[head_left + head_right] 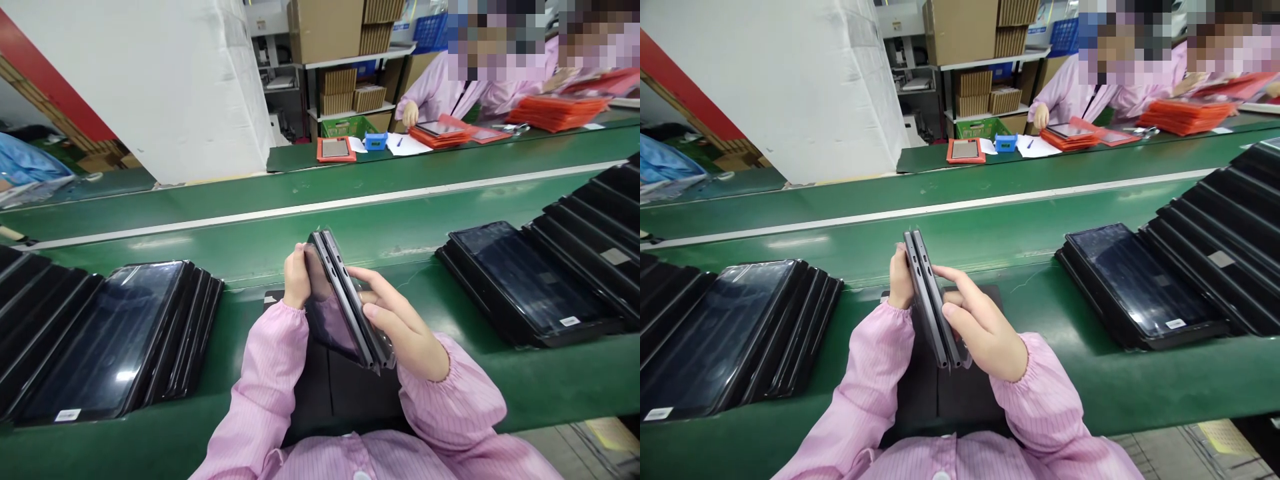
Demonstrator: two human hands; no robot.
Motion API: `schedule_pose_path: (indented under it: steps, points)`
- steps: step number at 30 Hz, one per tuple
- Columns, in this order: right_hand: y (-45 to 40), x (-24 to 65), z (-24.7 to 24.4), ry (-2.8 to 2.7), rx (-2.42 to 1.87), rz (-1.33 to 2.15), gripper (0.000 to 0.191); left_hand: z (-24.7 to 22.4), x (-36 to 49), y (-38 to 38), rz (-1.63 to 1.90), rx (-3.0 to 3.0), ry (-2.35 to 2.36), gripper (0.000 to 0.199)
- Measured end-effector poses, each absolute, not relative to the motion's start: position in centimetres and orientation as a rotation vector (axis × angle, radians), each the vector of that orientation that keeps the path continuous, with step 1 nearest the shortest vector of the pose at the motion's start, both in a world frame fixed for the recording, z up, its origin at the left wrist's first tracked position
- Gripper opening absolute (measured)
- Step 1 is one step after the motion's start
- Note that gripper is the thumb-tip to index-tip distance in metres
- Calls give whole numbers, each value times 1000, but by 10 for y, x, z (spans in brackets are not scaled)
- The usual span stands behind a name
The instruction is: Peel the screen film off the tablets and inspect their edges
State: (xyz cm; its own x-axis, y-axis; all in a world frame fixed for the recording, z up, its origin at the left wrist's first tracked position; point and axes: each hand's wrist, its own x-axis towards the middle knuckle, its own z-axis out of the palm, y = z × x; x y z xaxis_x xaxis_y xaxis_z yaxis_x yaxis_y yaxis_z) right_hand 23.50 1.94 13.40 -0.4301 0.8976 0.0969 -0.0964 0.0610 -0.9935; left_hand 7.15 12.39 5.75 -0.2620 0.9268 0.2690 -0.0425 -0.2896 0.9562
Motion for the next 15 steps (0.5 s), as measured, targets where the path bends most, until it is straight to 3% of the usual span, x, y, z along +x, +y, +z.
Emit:
schedule_pose_path:
  steps: [15]
  points:
    - [14, 237, 136, -1526, -833, 1525, 40, 57, 74, 120, 1657, 1243, 1118, 63]
